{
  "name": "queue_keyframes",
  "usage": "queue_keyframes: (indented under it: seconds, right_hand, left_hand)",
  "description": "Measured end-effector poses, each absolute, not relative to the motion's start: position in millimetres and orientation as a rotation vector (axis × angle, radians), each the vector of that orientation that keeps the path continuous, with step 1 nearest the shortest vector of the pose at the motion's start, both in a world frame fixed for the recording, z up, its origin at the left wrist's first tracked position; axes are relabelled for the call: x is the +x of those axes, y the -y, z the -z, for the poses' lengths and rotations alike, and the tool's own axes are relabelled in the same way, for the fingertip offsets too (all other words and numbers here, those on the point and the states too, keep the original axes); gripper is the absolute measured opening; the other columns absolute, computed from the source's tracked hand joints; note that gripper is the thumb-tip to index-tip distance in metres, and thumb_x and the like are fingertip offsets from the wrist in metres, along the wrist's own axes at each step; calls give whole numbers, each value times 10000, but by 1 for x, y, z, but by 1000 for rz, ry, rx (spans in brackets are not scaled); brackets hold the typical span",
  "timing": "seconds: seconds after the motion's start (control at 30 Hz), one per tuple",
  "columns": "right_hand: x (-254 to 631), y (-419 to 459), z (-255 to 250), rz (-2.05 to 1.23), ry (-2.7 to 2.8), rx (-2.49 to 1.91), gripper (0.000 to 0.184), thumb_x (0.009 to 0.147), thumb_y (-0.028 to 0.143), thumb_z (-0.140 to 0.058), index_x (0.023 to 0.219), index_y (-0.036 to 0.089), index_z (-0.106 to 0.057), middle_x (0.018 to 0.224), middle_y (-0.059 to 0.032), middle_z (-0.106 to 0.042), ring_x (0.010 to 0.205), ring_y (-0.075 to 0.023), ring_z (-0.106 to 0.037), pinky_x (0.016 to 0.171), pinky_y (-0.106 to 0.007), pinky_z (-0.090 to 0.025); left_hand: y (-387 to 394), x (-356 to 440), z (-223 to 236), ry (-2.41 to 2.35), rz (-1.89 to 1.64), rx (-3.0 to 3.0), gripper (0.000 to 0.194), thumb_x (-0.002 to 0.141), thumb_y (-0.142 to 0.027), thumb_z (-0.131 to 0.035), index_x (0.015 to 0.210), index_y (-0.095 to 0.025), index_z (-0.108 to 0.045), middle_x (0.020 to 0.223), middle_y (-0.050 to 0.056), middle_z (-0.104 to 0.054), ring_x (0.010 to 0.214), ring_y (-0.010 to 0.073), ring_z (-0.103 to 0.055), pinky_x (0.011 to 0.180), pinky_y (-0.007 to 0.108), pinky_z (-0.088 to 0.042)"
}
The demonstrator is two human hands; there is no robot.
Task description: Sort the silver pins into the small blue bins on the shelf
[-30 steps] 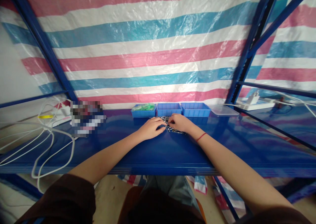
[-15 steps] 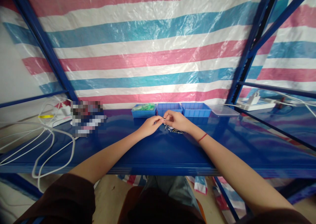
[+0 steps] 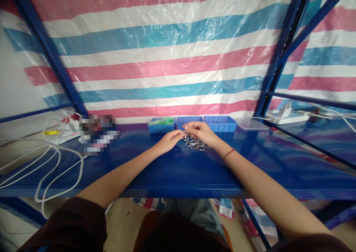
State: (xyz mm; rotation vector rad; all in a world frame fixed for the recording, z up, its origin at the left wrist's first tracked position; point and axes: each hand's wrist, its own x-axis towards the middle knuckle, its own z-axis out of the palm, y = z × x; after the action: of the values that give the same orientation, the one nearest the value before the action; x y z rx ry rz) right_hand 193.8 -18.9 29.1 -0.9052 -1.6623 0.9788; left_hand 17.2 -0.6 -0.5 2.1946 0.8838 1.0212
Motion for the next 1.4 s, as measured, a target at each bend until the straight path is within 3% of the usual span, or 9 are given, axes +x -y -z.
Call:
queue_keyframes:
  seconds: [0.1, 0.2, 0.33, 0.53, 0.77, 0.93, 1.07, 1.23, 1.4]
  right_hand:
    - [192, 22, -30, -935, 1732, -924, 346, 706, 458, -661, 834, 138, -696, 503, 29, -540, 476, -82, -445, 480, -243, -351]
    - [190, 23, -30, -929, 1782, -903, 322, 697, 447, -671, 808, 147, -711, 678, -28, -662, 632, -131, -569, 616, -282, -442]
    - [187, 20, -27, -879, 1785, -866, 322, 685, 445, -679, 837, 164, -718, 843, -63, -704, 797, -177, -624, 774, -327, -467]
    - [187, 17, -25, -661, 1747, -971, 364, 635, 504, -693, 733, 153, -679, 699, -46, -664, 638, -153, -569, 635, -310, -468]
    - [190, 17, -27, -531, 1843, -965, 314, 705, 448, -643, 806, 160, -715, 807, -68, -677, 675, -158, -563, 649, -312, -445]
    - [195, 13, -25, -429, 1961, -1017, 280, 743, 400, -595, 802, 158, -723, 775, -62, -674, 672, -162, -558, 638, -306, -429]
    - [194, 12, -22, -558, 1976, -1035, 293, 747, 409, -575, 776, 151, -712, 757, -49, -673, 677, -161, -568, 637, -292, -431]
    - [201, 2, -20, -673, 1569, -1206, 296, 707, 452, -586, 670, 161, -624, 480, 16, -472, 445, -104, -397, 443, -261, -323]
    - [234, -17, -14, -559, 1061, -1353, 294, 708, 457, -560, 581, 205, -479, 463, 19, -391, 397, -100, -332, 378, -271, -278]
  left_hand:
    - [1, 19, 2, -890, -1036, 2222, 286, 862, -392, -447, 908, -172, -623, 878, 12, -637, 862, 148, -571, 824, 261, -429]
    - [1, 18, 2, -896, -1076, 2218, 268, 852, -387, -468, 905, -162, -603, 860, 18, -621, 841, 144, -564, 780, 254, -437]
    - [1, 17, 1, -907, -1114, 2229, 288, 856, -402, -453, 812, -154, -594, 825, 21, -615, 828, 147, -558, 762, 257, -439]
    - [1, 18, 1, -874, -1157, 2154, 235, 827, -378, -504, 854, -163, -594, 860, 22, -632, 838, 145, -578, 788, 265, -445]
    - [-3, 16, 1, -933, -1317, 2069, 160, 779, -312, -577, 808, -156, -555, 794, 10, -600, 761, 117, -565, 734, 239, -453]
    - [-2, 14, 0, -978, -1343, 2091, 162, 774, -320, -583, 803, -164, -551, 809, 9, -603, 780, 121, -573, 727, 239, -459]
    - [-4, 14, 1, -994, -1320, 2119, 198, 787, -360, -570, 827, -166, -559, 825, 18, -617, 800, 134, -586, 749, 257, -468]
    - [-4, 13, 1, -1078, -1254, 2164, 255, 815, -366, -540, 972, -169, -580, 857, 30, -633, 779, 134, -590, 786, 280, -471]
    - [2, 9, 1, -1012, -1017, 2523, 220, 830, -302, -518, 988, -204, -636, 919, 40, -639, 880, 161, -589, 867, 308, -441]
